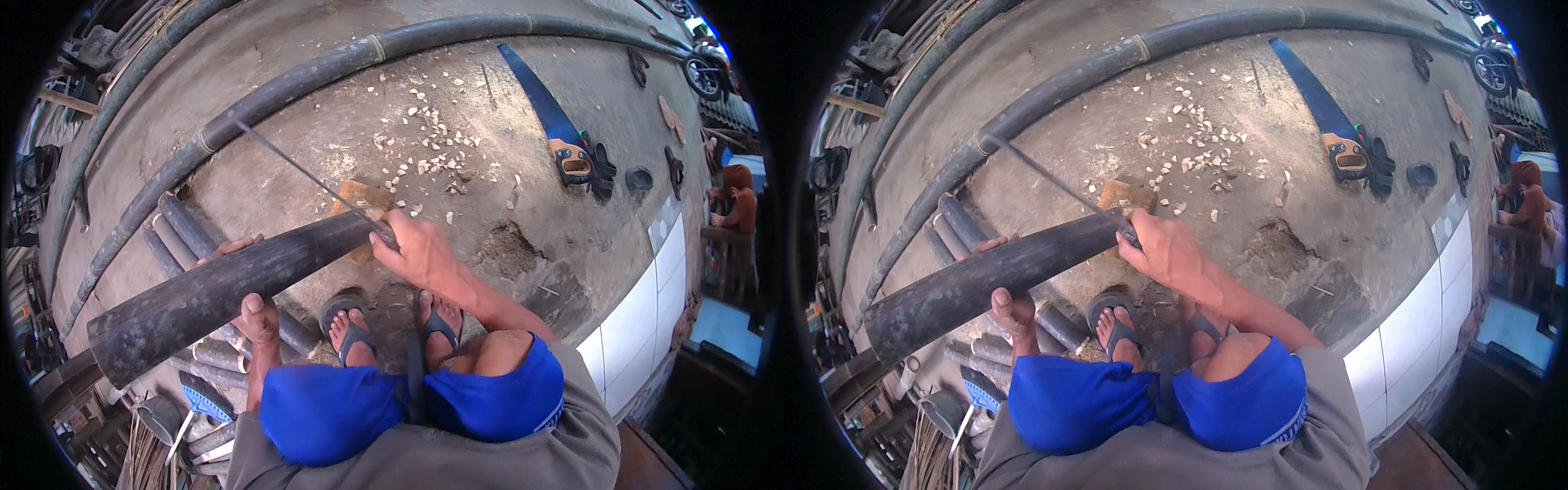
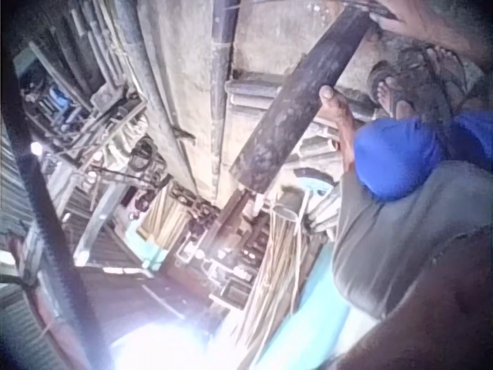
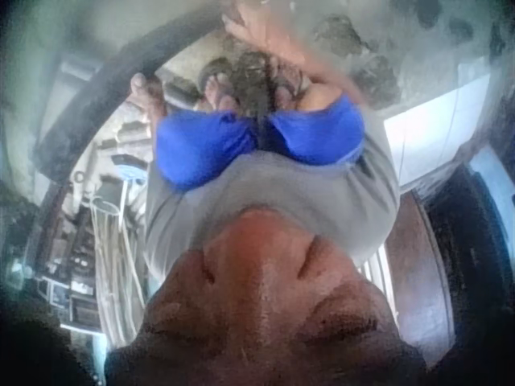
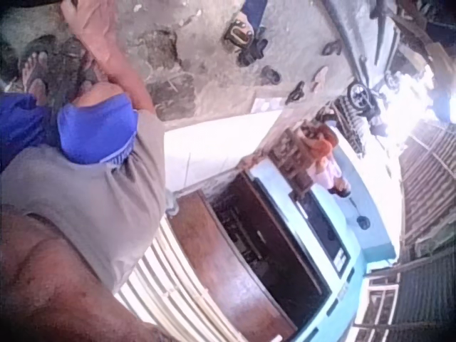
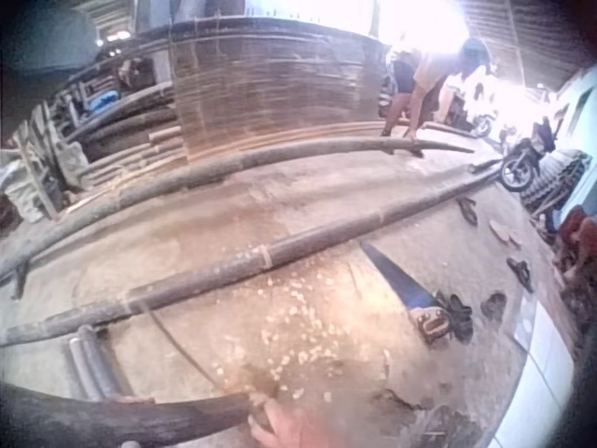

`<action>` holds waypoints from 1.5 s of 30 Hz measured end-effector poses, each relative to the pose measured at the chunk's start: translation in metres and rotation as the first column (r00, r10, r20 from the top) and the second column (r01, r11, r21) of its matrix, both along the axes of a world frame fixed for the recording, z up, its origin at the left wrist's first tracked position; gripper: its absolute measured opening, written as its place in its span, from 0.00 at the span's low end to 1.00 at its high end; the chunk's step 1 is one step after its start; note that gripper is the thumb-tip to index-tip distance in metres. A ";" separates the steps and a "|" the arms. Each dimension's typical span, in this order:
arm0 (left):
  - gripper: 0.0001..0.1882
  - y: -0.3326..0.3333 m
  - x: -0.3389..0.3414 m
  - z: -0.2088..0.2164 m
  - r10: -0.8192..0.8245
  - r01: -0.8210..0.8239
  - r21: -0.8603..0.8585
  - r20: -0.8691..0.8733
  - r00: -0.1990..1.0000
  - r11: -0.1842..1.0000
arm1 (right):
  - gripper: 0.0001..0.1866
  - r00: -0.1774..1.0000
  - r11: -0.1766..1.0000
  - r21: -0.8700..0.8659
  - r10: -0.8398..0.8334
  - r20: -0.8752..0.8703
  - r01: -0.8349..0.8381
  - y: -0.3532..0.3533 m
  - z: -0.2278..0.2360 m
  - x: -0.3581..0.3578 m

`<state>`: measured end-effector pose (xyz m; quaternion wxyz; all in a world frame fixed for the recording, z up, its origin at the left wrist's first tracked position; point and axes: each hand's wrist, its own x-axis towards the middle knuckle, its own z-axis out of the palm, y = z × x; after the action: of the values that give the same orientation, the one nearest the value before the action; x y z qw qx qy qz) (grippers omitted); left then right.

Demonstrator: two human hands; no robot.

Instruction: The person uses a knife to shave and taper the ends of several bamboo poles. They hold each pole against a small wooden block, rotate it, and remove thin shavings to create a pointed tip. Finished pieces are set aside on the floor.

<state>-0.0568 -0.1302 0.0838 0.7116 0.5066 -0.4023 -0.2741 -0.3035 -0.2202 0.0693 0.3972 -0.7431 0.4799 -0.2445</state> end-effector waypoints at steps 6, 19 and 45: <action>0.47 0.011 0.017 -0.008 0.119 -0.115 0.083 -0.054 0.991 0.990 | 0.19 0.910 0.979 0.195 0.026 -0.414 0.061 0.005 -0.129 -0.044; 0.37 0.159 0.029 -0.103 0.734 -0.067 0.798 -0.513 0.445 0.599 | 0.18 0.871 0.989 0.067 0.149 -0.467 -0.133 -0.045 -0.088 -0.022; 0.35 0.022 0.127 -0.048 -0.015 0.236 0.578 -0.361 0.933 0.781 | 0.20 0.988 0.829 0.558 0.053 -0.142 0.035 0.062 -0.110 -0.055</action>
<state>0.0703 -0.1082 0.0358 0.5466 0.6267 -0.1973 -0.5193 -0.3582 -0.1585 -0.0408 0.5608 -0.6129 0.5555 -0.0345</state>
